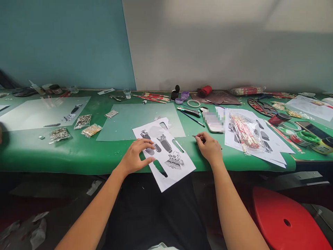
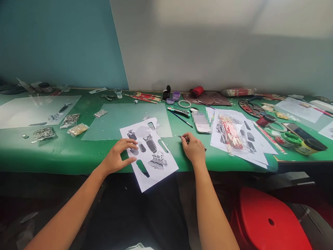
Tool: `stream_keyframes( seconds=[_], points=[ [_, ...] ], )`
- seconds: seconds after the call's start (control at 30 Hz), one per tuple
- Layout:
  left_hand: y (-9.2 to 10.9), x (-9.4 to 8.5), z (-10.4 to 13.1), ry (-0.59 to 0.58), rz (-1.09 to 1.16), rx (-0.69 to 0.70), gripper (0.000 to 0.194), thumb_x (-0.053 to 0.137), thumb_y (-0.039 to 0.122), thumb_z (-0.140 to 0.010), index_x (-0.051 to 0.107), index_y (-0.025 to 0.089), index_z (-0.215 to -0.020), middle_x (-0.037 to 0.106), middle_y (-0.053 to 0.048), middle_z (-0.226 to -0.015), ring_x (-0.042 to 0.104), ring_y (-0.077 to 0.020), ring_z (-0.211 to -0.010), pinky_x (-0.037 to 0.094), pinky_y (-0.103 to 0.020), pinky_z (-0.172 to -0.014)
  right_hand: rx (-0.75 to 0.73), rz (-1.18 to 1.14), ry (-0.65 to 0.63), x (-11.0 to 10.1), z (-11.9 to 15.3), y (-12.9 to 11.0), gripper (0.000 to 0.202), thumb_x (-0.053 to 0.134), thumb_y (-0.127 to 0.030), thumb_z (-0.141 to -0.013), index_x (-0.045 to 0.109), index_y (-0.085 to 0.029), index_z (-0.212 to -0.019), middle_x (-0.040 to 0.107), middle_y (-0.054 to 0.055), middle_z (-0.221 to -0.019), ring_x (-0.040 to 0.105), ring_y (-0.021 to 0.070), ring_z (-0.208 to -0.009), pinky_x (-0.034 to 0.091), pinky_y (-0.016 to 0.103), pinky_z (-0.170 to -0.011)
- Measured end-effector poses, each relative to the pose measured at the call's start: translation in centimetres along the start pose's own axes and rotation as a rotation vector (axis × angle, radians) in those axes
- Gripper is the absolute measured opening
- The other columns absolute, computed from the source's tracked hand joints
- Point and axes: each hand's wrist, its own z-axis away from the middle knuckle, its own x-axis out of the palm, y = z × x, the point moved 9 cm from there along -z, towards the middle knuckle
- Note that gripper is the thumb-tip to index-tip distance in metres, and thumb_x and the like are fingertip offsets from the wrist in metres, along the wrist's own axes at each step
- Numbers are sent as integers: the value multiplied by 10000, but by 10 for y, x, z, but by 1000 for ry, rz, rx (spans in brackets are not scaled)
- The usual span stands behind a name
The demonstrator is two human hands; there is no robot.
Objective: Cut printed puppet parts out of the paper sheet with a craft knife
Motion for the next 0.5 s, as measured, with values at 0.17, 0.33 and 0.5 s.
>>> stream_keyframes(
  seconds=[0.17, 0.33, 0.5],
  points=[
    [11, 14, -2, -170, -72, 68, 381, 624, 434, -954, 627, 191, -1248, 563, -115, -1408, 533, -272, -1309, 452, -539, -1128, 17, 6, -14, 0, -1, 1, 312, 597, -429, -986, 642, -171, -1156, 677, 53, -1098, 661, 158, -925, 580, 366, -832],
    [11, 22, -4, -223, -163, 44, 411, 630, 430, -949, 608, 198, -1289, 520, -118, -1461, 492, -293, -1356, 418, -569, -1154, 28, 11, -21, -1, 0, 1, 314, 597, -430, -986, 642, -169, -1154, 678, 52, -1090, 662, 158, -920, 580, 366, -830],
    [10, 21, -5, -224, -217, -6, 422, 629, 429, -951, 600, 199, -1304, 520, -119, -1464, 498, -292, -1354, 423, -568, -1152, 14, -11, -11, 0, -1, 1, 307, 599, -427, -985, 646, -168, -1142, 680, 49, -1080, 663, 157, -916, 580, 366, -830]
  ],
)
